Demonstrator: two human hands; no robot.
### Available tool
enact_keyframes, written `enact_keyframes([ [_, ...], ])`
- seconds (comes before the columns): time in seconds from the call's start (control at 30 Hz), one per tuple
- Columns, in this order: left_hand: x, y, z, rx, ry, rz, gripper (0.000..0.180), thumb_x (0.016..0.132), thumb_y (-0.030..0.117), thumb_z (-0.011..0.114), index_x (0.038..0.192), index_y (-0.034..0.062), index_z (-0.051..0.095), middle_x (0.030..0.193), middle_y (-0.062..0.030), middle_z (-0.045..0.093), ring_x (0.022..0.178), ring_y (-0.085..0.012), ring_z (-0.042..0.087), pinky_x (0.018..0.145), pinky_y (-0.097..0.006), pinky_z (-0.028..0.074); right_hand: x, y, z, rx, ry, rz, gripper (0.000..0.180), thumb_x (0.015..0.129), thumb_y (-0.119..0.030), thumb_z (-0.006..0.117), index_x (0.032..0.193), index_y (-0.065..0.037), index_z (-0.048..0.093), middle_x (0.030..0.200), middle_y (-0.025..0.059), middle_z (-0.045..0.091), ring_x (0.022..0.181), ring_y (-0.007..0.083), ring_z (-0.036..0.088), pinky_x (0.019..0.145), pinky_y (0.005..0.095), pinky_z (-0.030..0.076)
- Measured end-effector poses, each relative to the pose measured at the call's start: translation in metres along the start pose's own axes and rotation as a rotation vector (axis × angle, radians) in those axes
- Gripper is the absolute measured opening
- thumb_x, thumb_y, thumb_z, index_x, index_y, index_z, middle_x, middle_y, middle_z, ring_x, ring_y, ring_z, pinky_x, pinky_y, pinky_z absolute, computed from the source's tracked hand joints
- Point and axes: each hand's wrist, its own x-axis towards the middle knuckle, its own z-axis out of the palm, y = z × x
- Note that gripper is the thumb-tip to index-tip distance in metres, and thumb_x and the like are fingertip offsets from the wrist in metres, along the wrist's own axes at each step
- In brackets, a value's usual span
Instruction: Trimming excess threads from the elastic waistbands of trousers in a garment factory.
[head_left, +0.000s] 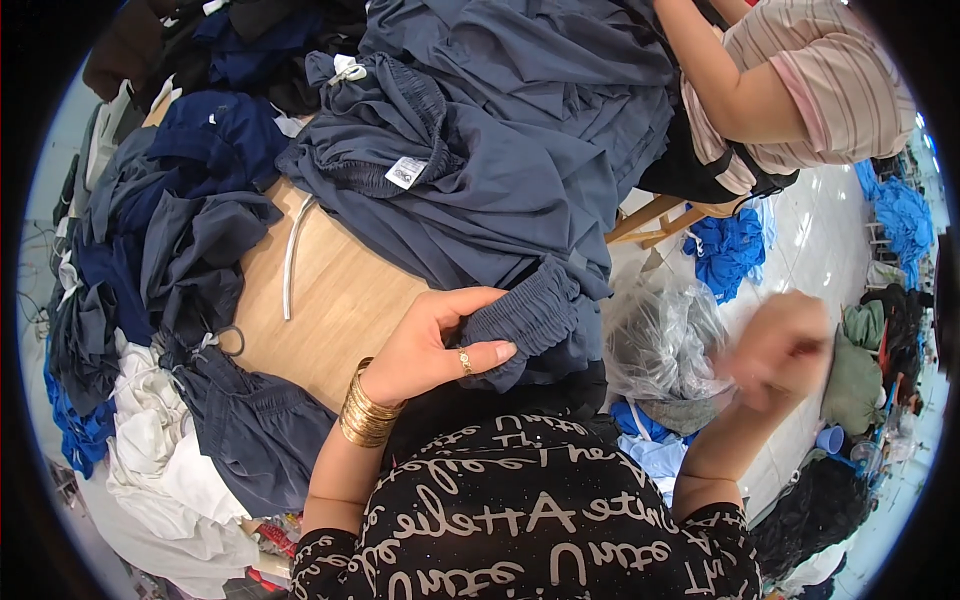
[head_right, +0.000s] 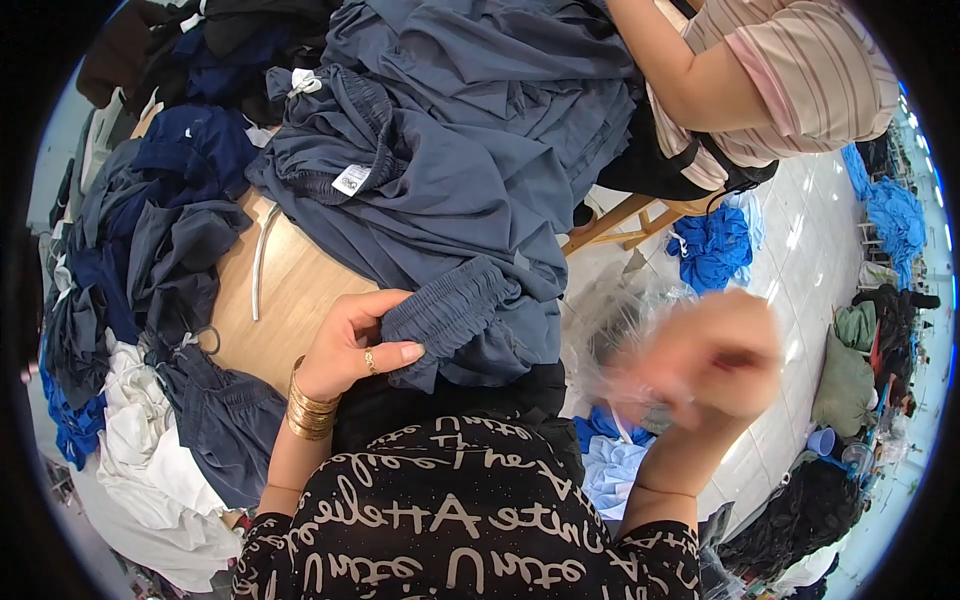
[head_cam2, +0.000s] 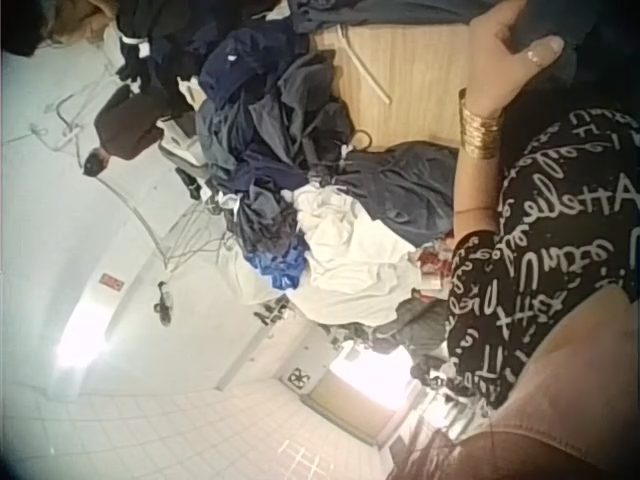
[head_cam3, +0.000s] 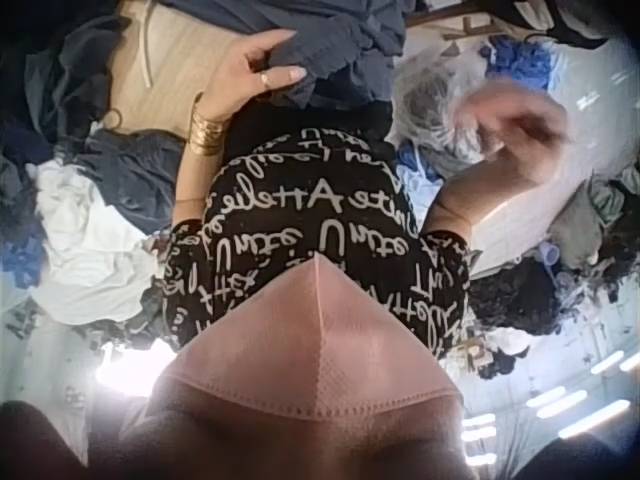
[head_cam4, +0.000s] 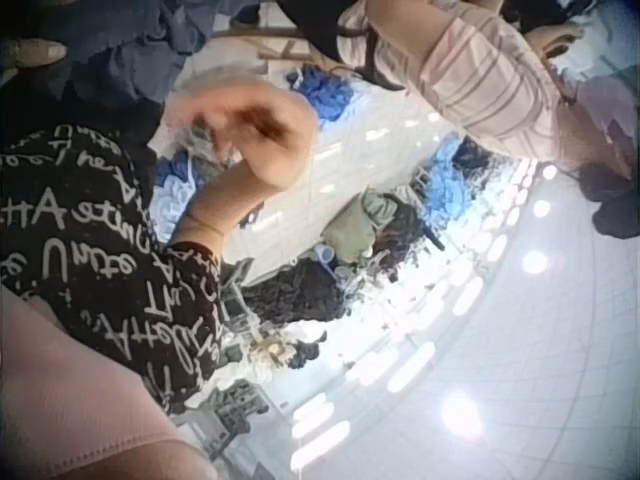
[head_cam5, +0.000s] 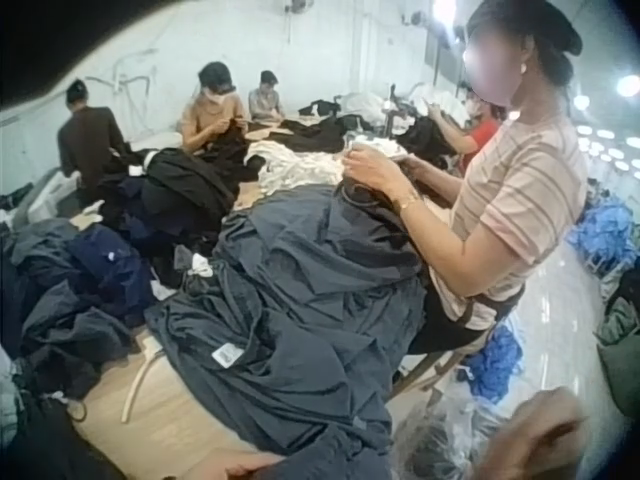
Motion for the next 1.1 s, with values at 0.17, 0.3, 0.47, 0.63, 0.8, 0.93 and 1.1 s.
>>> enact_keyframes([
  [0.17, 0.0, 0.006, -0.001, -0.06, -0.026, -0.056, 0.039, 0.079, 0.004, 0.065, 0.115, -0.0054, 0.054, 0.098, -0.0033, 0.062, 0.087, -0.0065, 0.056, 0.078, -0.022, 0.046, 0.046, 0.041, 0.037, -0.419, -0.129, 0.492, 0.043, 0.073, -0.002, 0.065, 0.115, -0.002, 0.056, 0.106, 0.0068, 0.063, 0.077, 0.0035, 0.053, 0.069, 0.0201, 0.041],
  [0.3, 0.004, 0.011, 0.003, -0.013, -0.147, -0.026, 0.039, 0.079, 0.009, 0.067, 0.114, -0.0045, 0.054, 0.098, -0.0025, 0.062, 0.086, -0.0066, 0.056, 0.079, -0.022, 0.046, 0.044, 0.086, 0.039, -0.096, -0.286, 0.532, 0.031, 0.07, -0.005, 0.074, 0.098, -0.001, 0.064, 0.093, 0.0014, 0.062, 0.071, 0.005, 0.05, 0.065, 0.0196, 0.039],
  [0.47, 0.001, 0.009, 0.0, 0.513, -0.113, 0.052, 0.03, 0.07, 0.008, 0.076, 0.095, 0.0004, 0.063, 0.083, -0.004, 0.062, 0.075, -0.008, 0.056, 0.065, -0.023, 0.045, 0.043, 0.063, 0.048, -0.569, -0.247, 0.233, 0.019, 0.06, -0.004, 0.076, 0.072, 0.0, 0.062, 0.067, 0.0004, 0.048, 0.06, 0.0087, 0.044, 0.053, 0.0229, 0.032],
  [0.63, 0.004, -0.005, 0.008, 0.811, 0.474, 0.447, 0.018, 0.07, -0.008, 0.061, 0.086, 0.0009, 0.059, 0.083, -0.0112, 0.06, 0.075, -0.0238, 0.061, 0.066, -0.029, 0.048, 0.018, 0.065, 0.073, -1.043, -0.317, -0.463, 0.022, 0.061, -0.009, 0.076, 0.08, -0.009, 0.066, 0.063, 0.0009, 0.049, 0.051, 0.0141, 0.052, 0.041, 0.0256, 0.038],
  [0.8, 0.006, -0.025, 0.016, 0.311, 0.587, 0.528, 0.022, 0.074, -0.01, 0.061, 0.092, -0.0006, 0.053, 0.095, -0.0127, 0.063, 0.086, -0.0155, 0.062, 0.075, -0.026, 0.049, 0.01, 0.081, 0.081, -1.115, -0.485, -0.34, 0.026, 0.065, -0.007, 0.068, 0.091, -0.006, 0.064, 0.071, 0.0034, 0.051, 0.056, 0.0143, 0.055, 0.047, 0.0264, 0.044],
  [0.93, 0.003, -0.022, 0.018, 0.182, 0.533, 0.517, 0.024, 0.078, -0.003, 0.065, 0.088, 0.0024, 0.045, 0.095, -0.0155, 0.062, 0.085, -0.0149, 0.06, 0.075, -0.025, 0.048, 0.019, 0.066, 0.081, -0.769, -0.143, -0.109, 0.019, 0.068, 0.001, 0.07, 0.085, -0.006, 0.066, 0.068, 0.0036, 0.056, 0.054, 0.013, 0.052, 0.047, 0.0256, 0.041],
  [1.1, 0.002, -0.022, 0.023, 0.252, 0.528, 0.543, 0.025, 0.073, -0.004, 0.069, 0.083, 0.0007, 0.047, 0.093, -0.0145, 0.064, 0.083, -0.0169, 0.063, 0.074, -0.026, 0.049, 0.025, 0.067, 0.091, -0.705, -0.016, -0.141, 0.017, 0.069, 0.003, 0.07, 0.083, -0.003, 0.065, 0.074, 0.0057, 0.06, 0.061, 0.0138, 0.057, 0.053, 0.0229, 0.044],
])
